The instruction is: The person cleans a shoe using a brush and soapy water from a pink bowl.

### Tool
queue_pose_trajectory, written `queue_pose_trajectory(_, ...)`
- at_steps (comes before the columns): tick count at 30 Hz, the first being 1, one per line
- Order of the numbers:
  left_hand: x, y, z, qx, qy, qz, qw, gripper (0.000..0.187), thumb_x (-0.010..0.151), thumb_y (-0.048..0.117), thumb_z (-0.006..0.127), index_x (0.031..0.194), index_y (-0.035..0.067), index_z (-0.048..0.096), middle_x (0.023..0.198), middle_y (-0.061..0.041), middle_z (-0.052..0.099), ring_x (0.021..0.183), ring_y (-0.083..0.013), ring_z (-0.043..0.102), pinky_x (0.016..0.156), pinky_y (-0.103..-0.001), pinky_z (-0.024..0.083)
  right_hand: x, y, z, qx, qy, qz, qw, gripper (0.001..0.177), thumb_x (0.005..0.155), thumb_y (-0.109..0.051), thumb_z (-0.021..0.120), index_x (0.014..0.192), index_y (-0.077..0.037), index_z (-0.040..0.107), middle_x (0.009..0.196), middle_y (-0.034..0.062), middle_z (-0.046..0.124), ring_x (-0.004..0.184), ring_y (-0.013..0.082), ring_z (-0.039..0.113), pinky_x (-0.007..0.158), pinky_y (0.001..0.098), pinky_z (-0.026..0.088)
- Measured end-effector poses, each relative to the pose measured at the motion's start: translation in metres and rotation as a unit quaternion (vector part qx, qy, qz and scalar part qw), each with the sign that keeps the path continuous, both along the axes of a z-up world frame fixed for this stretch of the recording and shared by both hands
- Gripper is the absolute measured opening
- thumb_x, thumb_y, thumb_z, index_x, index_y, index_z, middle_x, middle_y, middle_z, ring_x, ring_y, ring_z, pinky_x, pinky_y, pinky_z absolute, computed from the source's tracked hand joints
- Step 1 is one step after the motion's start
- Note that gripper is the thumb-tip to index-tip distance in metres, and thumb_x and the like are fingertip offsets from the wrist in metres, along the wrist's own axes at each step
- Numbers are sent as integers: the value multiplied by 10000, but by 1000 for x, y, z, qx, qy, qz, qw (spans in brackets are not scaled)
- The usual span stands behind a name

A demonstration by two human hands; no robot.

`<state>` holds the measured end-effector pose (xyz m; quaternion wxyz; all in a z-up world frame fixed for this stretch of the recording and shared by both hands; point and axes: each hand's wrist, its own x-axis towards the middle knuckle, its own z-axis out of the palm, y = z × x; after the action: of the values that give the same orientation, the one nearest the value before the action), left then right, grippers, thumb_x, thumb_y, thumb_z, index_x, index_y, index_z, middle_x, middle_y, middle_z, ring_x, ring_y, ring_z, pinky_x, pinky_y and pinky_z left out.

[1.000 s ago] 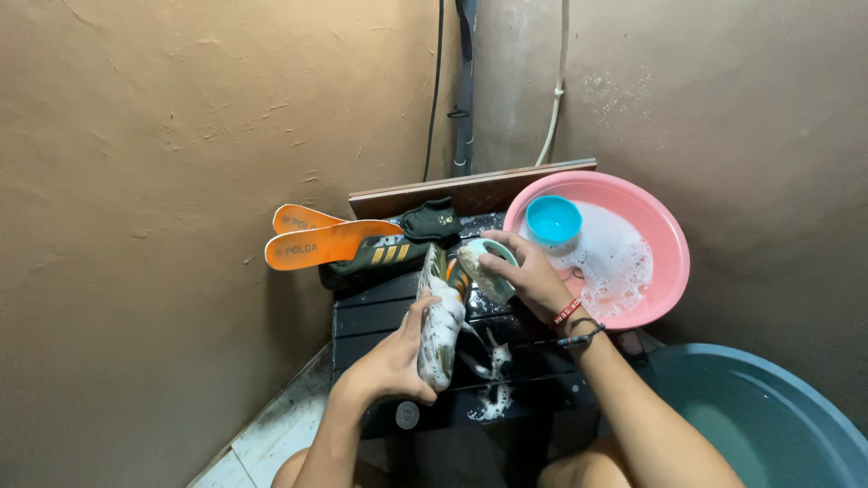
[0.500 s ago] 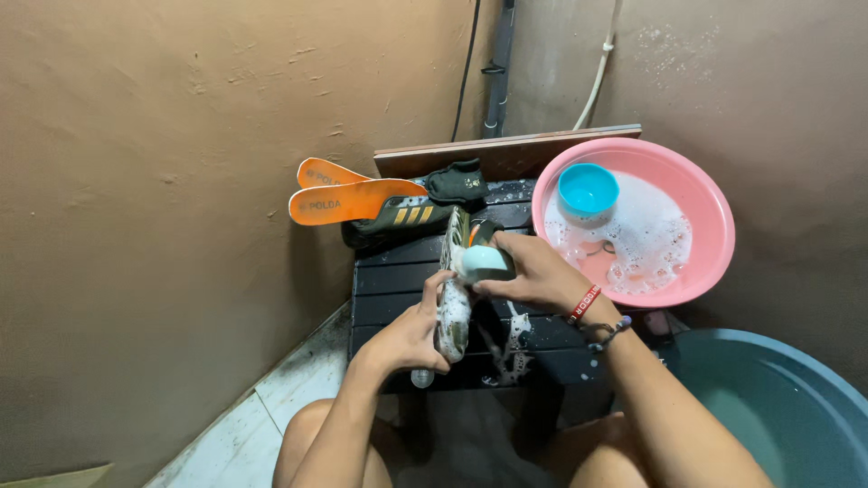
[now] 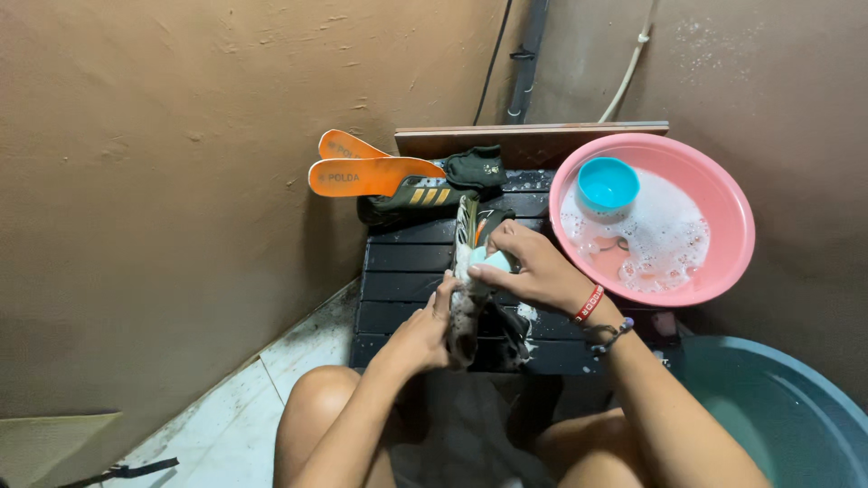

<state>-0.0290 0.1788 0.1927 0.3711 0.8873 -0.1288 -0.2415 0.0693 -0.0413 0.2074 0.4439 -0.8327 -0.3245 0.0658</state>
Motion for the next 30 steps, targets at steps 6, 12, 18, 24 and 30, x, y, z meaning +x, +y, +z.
queue_pose_trajectory(6,2,14,-31,-62,43,-10,997,1100,669,203,898,1482,206,157,1590,-411,293,1319,-673,439,1049,-730,455,2,-11,16,9,-57,-16,998,354,865,-318,866,870,-52,633,1017,176,610,891,362,623,806,458,502)
queue_pose_trajectory(12,59,23,-8,53,-20,9,998,348,953,374,575,1287,294,629,1489,-58,627,1358,-418,575,1061,-610,499,20,-45,20,59,-99,-118,986,336,962,-286,807,859,-69,572,1044,138,588,1002,306,617,902,390,471)
queue_pose_trajectory(18,117,17,-57,133,-187,18,973,441,1029,479,513,1463,406,518,1687,-139,326,1488,-545,342,1155,-687,358,25,-32,26,45,-127,-98,986,360,981,-291,798,853,-69,545,1015,125,560,1040,326,626,943,383,467)
queue_pose_trajectory(24,137,6,-50,207,-152,-82,963,731,1001,517,599,1648,322,320,1768,-37,136,1583,-498,94,1204,-770,132,-34,4,-1,-51,-184,154,969,398,841,-451,848,803,-138,605,1087,101,561,1207,390,606,935,469,515)
queue_pose_trajectory(30,147,11,-31,240,-59,-108,963,845,1031,460,603,1675,348,68,1762,47,-92,1594,-466,-29,1222,-733,78,-64,22,-32,-57,-310,370,874,226,1070,-27,442,897,-36,588,1126,224,565,1096,471,573,906,596,556)
